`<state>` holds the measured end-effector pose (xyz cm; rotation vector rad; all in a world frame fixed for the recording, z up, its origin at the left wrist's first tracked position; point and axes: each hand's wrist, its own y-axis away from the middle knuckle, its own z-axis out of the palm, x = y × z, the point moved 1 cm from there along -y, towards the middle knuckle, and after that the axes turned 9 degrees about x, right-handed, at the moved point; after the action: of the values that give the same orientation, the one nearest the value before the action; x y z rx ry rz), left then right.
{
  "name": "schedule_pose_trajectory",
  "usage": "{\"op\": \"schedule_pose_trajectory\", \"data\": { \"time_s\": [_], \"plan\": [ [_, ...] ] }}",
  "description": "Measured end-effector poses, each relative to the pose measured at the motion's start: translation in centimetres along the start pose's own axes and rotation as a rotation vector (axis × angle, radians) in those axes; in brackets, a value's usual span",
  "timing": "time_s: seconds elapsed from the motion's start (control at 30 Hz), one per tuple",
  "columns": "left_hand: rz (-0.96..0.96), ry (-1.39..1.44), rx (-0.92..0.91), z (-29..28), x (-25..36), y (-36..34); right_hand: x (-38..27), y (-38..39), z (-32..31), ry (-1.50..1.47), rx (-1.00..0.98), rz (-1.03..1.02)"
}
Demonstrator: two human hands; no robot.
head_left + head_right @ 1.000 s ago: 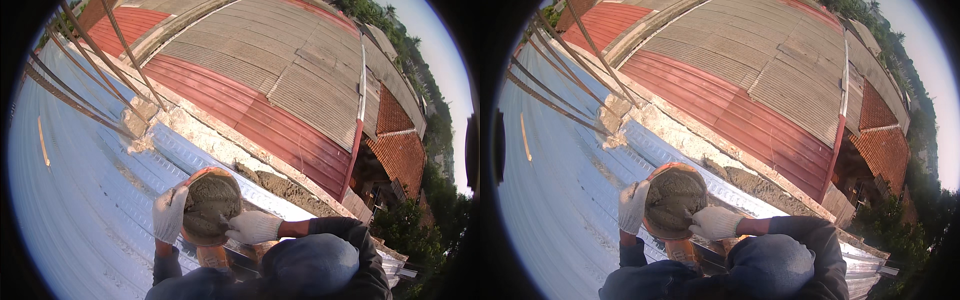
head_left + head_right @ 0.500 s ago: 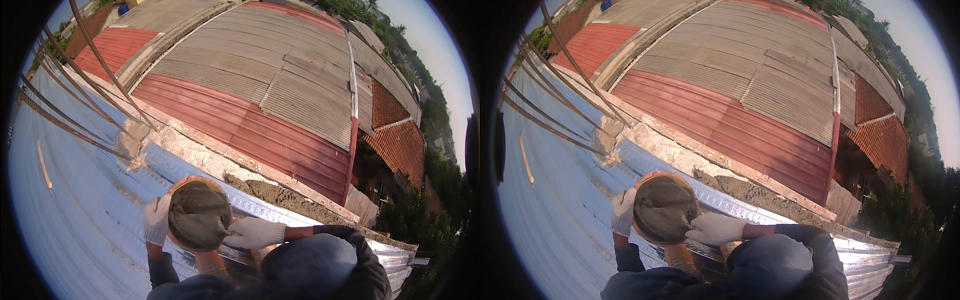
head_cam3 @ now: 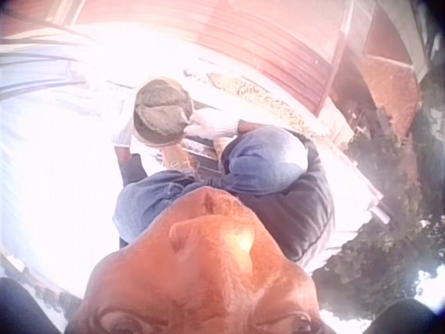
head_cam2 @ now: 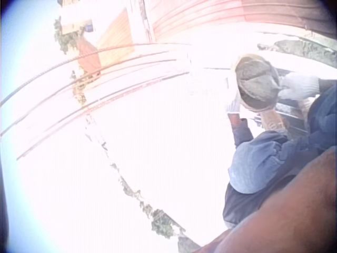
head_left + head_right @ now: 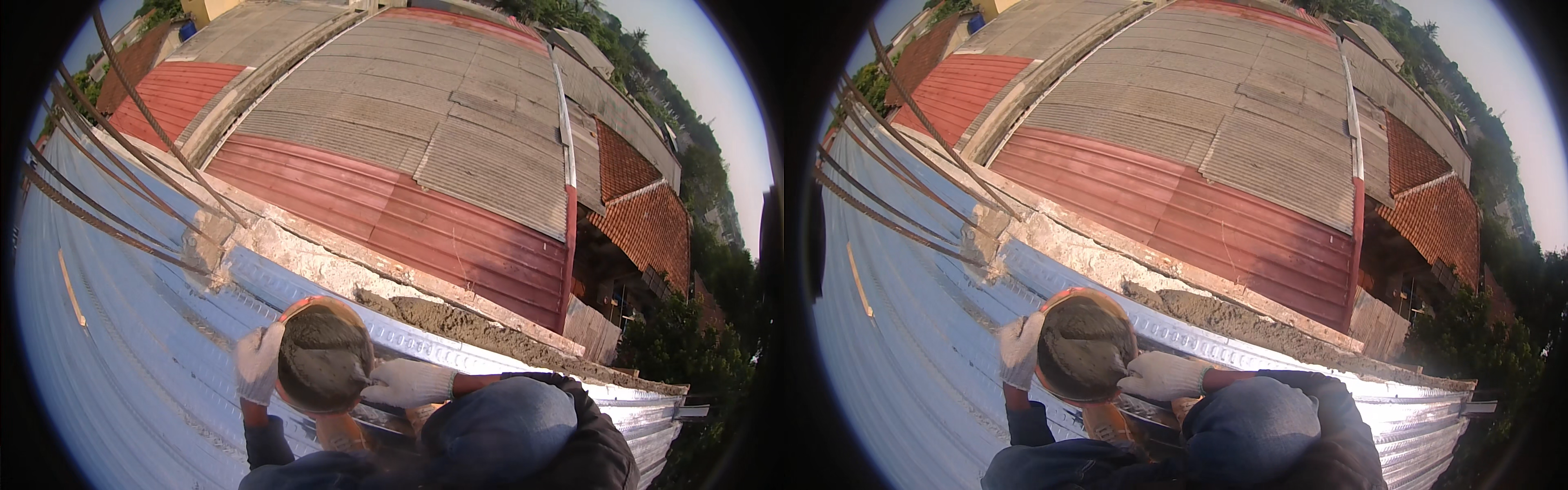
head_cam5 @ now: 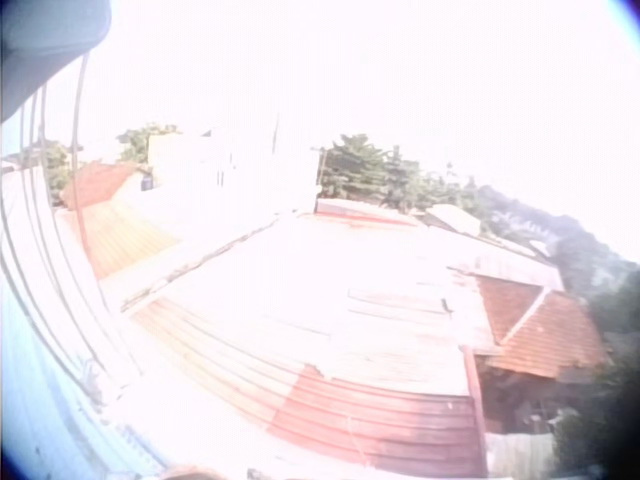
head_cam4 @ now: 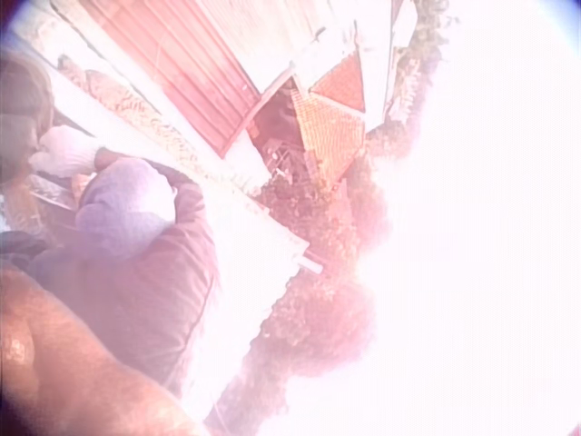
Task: The person scoops wet cement from a bucket with a trowel and spreads it along the edge of a corrugated metal roof. The person repeatedly transfers material and smooths it into place along the roof seam.
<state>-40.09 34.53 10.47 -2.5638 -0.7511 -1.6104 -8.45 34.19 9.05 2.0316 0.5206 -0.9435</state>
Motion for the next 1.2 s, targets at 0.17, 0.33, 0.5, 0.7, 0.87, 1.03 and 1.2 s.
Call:
{"op": "schedule_pose_trajectory", "data": {
  "time_s": [0.17, 0.33, 0.5, 0.7, 0.87, 1.03, 1.2],
  "plan": [
    [-0.015, -0.055, -0.009, 0.4, -1.2, -0.8, -0.5, 0.4, -0.4, 0.016, -0.003, 0.002],
    [-0.031, 0.079, -0.017, 0.6, -0.4, -1.0, -0.8, 0.7, -0.8, 0.017, -0.010, 0.026],
    [0.000, 0.103, -0.007, -2.1, -6.5, -3.1, -0.8, 0.7, -1.1, -0.002, -0.009, 0.052],
    [-0.224, 0.268, 0.110, -7.6, -8.7, -3.4, -2.5, 2.5, -4.9, -0.059, 0.013, 0.286],
    [-0.250, 0.229, 0.142, -6.0, -8.7, -3.1, 0.2, 3.1, -7.9, 0.027, 0.371, 0.298],
    [-0.263, 0.203, 0.145, -6.6, -8.8, -3.3, 3.1, 0.1, -7.6, 0.204, 0.681, 0.155],
    [-0.194, 0.191, 0.113, -5.9, -9.1, -3.9, 6.2, -5.6, -4.8, 0.436, 0.596, 0.071]
  ]
}}
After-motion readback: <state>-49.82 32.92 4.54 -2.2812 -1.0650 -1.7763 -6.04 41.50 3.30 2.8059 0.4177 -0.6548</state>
